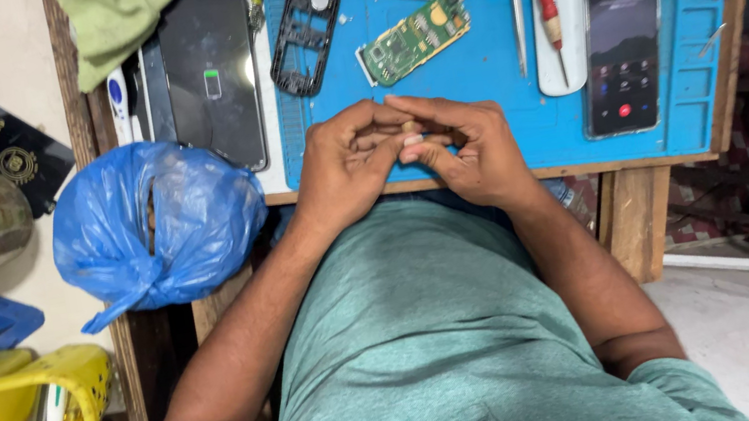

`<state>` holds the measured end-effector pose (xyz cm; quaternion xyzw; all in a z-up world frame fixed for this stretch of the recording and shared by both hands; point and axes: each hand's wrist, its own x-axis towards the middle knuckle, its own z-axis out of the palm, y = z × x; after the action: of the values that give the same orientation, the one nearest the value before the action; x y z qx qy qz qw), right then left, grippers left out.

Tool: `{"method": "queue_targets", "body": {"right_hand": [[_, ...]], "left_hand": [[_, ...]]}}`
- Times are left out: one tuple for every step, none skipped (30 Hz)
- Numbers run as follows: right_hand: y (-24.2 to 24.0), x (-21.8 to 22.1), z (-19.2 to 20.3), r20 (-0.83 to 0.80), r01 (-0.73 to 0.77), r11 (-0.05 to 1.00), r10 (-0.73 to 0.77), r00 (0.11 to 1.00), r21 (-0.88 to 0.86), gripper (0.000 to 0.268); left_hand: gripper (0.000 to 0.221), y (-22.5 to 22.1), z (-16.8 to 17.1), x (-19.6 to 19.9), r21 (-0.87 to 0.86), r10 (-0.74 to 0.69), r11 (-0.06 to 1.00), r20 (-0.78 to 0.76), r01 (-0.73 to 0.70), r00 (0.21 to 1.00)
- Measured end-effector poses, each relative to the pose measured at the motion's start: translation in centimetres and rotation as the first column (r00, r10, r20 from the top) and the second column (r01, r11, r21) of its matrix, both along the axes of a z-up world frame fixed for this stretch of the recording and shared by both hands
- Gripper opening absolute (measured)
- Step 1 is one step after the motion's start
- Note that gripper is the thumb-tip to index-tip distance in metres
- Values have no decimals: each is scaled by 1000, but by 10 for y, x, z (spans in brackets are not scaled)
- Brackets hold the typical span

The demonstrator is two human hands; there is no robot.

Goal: The person handles a small component, then uses a soldering iron and tweezers to work on a smartphone motherboard. The person repeatedly applies the soldering iron to different points on the board while holding it with the other hand.

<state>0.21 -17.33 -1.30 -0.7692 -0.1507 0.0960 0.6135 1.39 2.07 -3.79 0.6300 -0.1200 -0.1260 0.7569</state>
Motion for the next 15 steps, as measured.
{"method": "queue_targets", "body": {"right_hand": [[-2,3,0,-44,-1,998,3,999,55,50],[-5,4,-1,-97,-2,994,13,995,109,50],[-8,6,-2,-148,0,987,24,989,163,50],[-10,6,-4,-157,-14,972,53,986,236,51],[-13,6,-6,-163,-28,951,81,983,309,53],[-15,6,-8,-170,-40,923,113,979,383,54],[-17,7,-10,-164,-44,937,106,981,345,51],[-20,6,-12,-160,-47,951,101,982,306,49],[-20,5,-14,-157,-51,963,95,983,266,47],[-22,6,-15,-148,-60,956,106,983,288,46],[-22,6,-16,-140,-69,948,117,983,309,45],[-22,7,-15,-128,-80,941,129,983,330,44],[-22,7,-15,-112,-97,936,142,983,338,44],[-21,7,-13,-96,-113,931,155,983,347,44],[-21,7,-12,-80,-130,925,169,982,356,44]], "left_hand": [[13,-1,2,2,-22,4,1000,-5,-4,1000],[16,-2,2,2,-21,0,1000,14,0,1000],[19,-2,3,2,-21,-4,1000,33,5,999],[22,-1,4,2,-14,-9,1000,47,9,999],[24,-1,4,2,-22,-1,1000,49,2,999],[26,-1,4,1,-26,8,1000,47,-6,999],[28,0,5,0,-31,17,999,45,-15,999],[26,0,5,-2,-6,18,1000,40,-18,999],[25,1,4,-2,19,19,1000,35,-20,999],[23,1,4,-3,43,22,999,33,-23,999],[22,1,5,-3,47,25,999,39,-27,999],[21,1,5,-3,51,29,998,48,-31,998],[20,1,5,-3,55,33,998,57,-36,998],[19,1,6,-4,56,44,997,83,-49,996],[18,1,6,-4,57,55,996,109,-61,992]]}}
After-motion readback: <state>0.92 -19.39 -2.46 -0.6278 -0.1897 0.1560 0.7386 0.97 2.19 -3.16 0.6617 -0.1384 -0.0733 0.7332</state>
